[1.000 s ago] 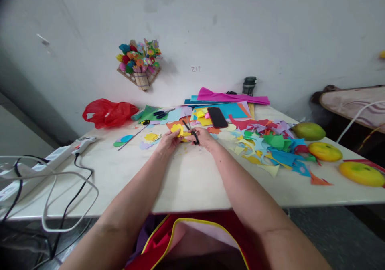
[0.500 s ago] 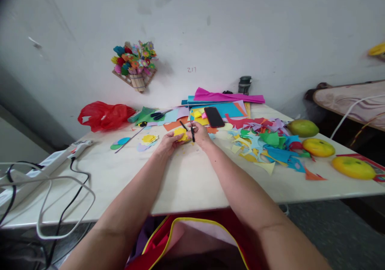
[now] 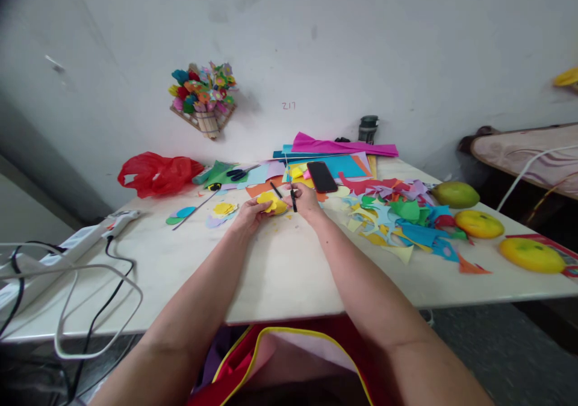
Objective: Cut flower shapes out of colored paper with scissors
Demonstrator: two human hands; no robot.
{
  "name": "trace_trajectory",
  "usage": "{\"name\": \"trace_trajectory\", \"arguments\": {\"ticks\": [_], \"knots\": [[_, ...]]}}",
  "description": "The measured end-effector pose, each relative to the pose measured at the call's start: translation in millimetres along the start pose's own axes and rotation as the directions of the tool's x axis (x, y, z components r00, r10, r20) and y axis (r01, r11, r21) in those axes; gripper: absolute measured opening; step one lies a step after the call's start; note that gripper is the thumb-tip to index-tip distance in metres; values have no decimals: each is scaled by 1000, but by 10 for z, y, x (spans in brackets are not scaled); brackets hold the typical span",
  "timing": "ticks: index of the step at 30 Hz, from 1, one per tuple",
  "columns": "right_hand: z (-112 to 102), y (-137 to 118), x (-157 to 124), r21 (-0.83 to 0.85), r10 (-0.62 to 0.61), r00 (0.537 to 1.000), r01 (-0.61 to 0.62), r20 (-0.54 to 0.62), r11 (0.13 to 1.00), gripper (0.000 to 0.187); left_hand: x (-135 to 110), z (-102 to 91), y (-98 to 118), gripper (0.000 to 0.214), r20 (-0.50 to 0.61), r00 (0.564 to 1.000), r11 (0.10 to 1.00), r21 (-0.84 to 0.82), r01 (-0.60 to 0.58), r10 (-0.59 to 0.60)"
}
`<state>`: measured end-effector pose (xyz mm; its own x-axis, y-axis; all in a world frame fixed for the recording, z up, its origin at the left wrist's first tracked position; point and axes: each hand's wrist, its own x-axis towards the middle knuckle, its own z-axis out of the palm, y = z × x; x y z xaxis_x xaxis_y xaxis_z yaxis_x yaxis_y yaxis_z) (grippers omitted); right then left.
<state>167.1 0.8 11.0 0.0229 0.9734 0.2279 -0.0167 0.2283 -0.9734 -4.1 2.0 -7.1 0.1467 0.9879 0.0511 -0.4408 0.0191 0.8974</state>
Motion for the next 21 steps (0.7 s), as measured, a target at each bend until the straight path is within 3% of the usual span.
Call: {"name": "trace_trajectory", "arguments": {"ticks": [4, 10, 15, 21], "knots": [[-79, -12, -29, -67, 82, 981, -71, 176, 995, 41, 24, -41, 2, 24, -19, 1000, 998, -55, -25, 24], [-165, -16, -60, -134, 105, 901, -53, 421, 990, 30, 44, -71, -2, 16, -55, 997, 992, -113, -54, 48], [-180, -21, -66, -207, 164, 863, -71, 477, 976, 30, 49, -67, -1, 12, -88, 996, 991, -128, -39, 28], [-166, -35, -70, -309, 196, 853, -43, 484, 950, 31, 55, -73, -16, 15, -87, 996, 987, -153, -41, 28]]}}
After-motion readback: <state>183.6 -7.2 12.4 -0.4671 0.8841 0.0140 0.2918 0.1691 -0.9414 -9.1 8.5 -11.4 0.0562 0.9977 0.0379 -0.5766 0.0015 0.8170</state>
